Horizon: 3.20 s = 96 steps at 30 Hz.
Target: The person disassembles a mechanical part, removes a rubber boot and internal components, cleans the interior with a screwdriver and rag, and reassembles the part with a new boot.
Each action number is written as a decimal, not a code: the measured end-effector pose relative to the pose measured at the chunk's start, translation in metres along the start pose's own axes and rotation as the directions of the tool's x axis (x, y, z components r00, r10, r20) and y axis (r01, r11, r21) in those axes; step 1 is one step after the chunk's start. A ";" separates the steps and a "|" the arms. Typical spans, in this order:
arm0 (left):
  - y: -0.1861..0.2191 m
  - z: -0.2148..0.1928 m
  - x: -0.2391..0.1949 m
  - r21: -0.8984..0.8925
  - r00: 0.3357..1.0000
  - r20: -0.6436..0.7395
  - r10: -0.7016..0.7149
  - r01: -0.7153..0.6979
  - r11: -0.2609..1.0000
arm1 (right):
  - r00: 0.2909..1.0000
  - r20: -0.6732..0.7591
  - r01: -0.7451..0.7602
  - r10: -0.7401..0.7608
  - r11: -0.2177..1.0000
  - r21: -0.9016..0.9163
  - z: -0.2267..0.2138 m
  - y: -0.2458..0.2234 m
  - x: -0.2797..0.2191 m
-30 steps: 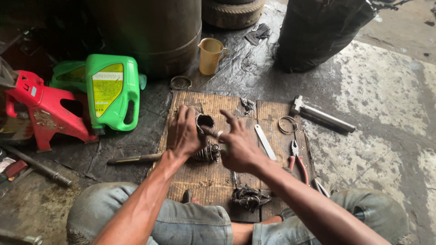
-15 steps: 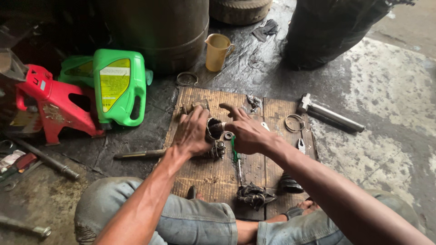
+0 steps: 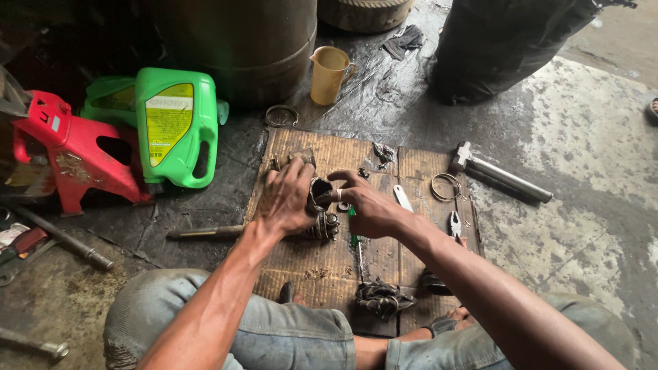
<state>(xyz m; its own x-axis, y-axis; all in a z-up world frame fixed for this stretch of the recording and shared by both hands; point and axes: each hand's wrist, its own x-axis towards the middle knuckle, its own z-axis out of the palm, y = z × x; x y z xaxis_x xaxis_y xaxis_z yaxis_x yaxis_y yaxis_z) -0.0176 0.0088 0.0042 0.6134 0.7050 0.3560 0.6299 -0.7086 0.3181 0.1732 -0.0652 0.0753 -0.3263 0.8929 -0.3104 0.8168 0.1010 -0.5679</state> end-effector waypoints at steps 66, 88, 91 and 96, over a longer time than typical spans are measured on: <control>-0.024 0.015 0.046 -0.067 0.906 0.139 -0.399 0.411 0.909 | 0.963 0.095 0.043 0.251 0.204 -0.978 -0.020 0.158 0.143; 0.044 -0.006 0.033 -0.501 0.925 0.076 -0.373 0.359 0.787 | 0.880 0.366 -0.226 0.304 0.944 -0.242 0.046 0.054 -0.084; 0.060 -0.007 0.034 -0.629 0.905 0.089 -0.415 0.374 0.681 | 0.931 0.303 -0.208 0.204 0.978 -0.021 0.038 0.087 -0.073; 0.087 0.007 0.062 -0.623 0.769 0.133 -0.625 0.555 0.551 | 0.963 0.020 -0.206 0.267 0.691 0.693 -0.016 0.144 -0.074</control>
<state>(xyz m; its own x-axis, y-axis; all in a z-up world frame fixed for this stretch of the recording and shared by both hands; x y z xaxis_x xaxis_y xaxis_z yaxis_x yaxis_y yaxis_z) 0.0787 -0.0090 0.0477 0.1419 0.9890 -0.0420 0.3913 -0.0171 0.9201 0.3225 -0.1097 0.0293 -0.1055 0.8786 -0.4657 0.3020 -0.4178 -0.8568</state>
